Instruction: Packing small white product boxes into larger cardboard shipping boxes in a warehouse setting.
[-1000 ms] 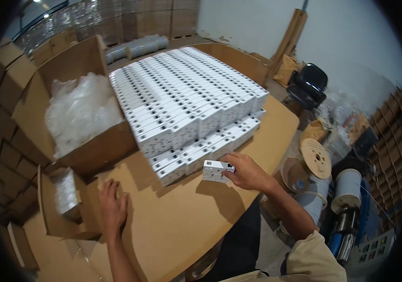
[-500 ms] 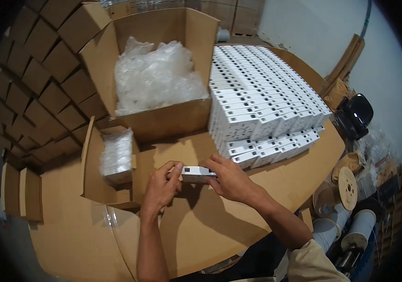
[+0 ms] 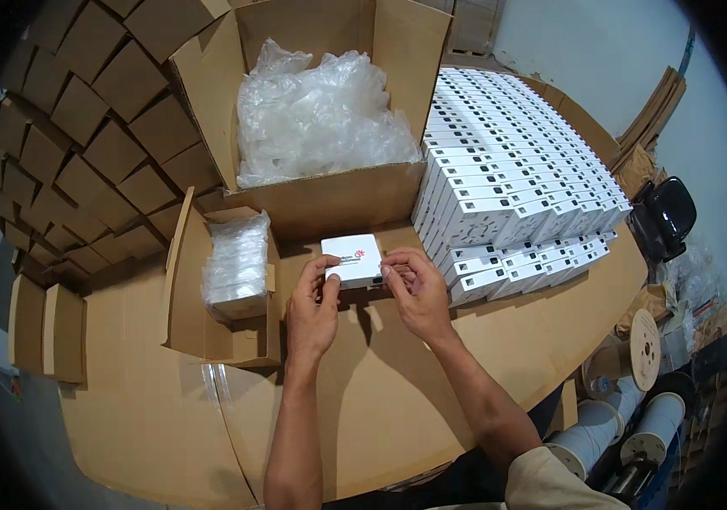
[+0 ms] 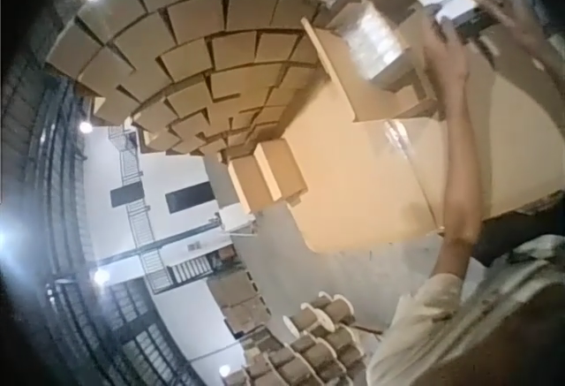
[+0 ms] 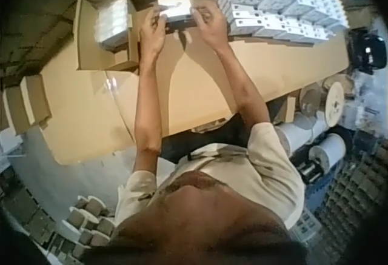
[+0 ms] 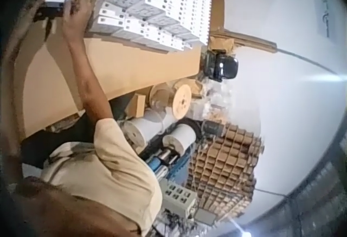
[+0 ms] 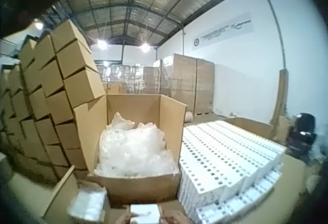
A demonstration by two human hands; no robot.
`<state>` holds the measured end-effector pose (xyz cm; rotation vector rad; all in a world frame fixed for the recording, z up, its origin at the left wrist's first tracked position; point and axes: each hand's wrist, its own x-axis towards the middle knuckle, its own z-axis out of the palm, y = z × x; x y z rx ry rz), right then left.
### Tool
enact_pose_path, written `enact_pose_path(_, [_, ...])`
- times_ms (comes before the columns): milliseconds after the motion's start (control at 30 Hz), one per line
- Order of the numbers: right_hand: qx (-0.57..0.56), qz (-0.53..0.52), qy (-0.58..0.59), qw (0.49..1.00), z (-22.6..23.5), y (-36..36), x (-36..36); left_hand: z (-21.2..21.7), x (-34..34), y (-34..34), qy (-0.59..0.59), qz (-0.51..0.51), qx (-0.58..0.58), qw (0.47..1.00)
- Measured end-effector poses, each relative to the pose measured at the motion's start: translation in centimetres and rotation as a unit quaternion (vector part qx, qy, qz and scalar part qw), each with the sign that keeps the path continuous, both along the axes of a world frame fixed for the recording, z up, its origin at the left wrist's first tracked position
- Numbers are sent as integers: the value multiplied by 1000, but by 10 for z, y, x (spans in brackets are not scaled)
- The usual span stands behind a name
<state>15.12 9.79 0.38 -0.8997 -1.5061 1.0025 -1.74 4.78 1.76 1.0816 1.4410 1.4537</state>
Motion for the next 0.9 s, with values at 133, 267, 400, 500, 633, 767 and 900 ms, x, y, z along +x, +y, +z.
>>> enact_pose_path(133, [-108,14,90,990,-11,5,3,-6,0,-2,41,2,-6,999])
enact_pose_path(267, [-133,48,125,982,-21,9,5,-21,-3,-1,59,-7,5,998])
enact_pose_path(400, [-119,34,63,990,-23,11,8,-17,-6,0,150,-9,-6,989])
enact_pose_path(500, [-80,21,10,997,-19,11,10,-12,-6,0,133,-8,6,991])
enact_pose_path(633, [-42,2,-91,995,-11,6,12,-7,-4,-2,177,-3,22,984])
enact_pose_path(767, [-47,6,-108,993,-8,4,15,-1,-1,-4,223,1,-8,975])
enact_pose_path(900, [-33,9,-117,993,-11,6,15,-2,-2,-4,198,3,-11,980])
